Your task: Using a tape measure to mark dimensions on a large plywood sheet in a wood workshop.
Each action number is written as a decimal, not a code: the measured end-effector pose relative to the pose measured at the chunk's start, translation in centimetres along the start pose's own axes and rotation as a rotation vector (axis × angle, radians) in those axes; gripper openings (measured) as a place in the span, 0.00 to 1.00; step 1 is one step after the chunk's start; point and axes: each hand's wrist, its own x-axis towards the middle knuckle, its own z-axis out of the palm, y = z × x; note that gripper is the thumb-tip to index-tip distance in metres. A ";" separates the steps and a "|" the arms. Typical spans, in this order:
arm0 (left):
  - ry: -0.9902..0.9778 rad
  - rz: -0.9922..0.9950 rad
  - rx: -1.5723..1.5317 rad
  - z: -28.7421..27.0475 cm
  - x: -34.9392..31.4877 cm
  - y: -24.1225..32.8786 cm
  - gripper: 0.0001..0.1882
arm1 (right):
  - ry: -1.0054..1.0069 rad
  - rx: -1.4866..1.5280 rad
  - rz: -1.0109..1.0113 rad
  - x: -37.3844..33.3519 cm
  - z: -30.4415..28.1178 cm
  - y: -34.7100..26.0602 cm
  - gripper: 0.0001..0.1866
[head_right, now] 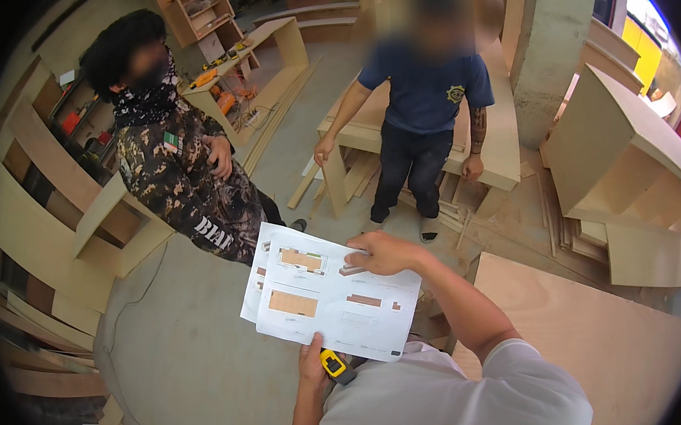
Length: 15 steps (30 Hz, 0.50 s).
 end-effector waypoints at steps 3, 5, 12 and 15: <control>0.015 -0.010 0.016 -0.6 0.2 -0.5 0.16 | 0.000 0.033 -0.001 0.0 0.7 0.5 0.17; 0.000 0.008 -0.002 -0.4 0.4 -0.2 0.15 | 0.009 0.039 0.034 0.4 0.7 0.8 0.17; -0.002 -0.012 0.011 -0.7 0.6 0.1 0.16 | 0.039 0.069 -0.022 0.6 1.3 2.2 0.16; -0.032 -0.024 -0.012 -0.8 0.9 0.2 0.16 | 0.061 0.076 -0.006 0.5 0.8 1.8 0.16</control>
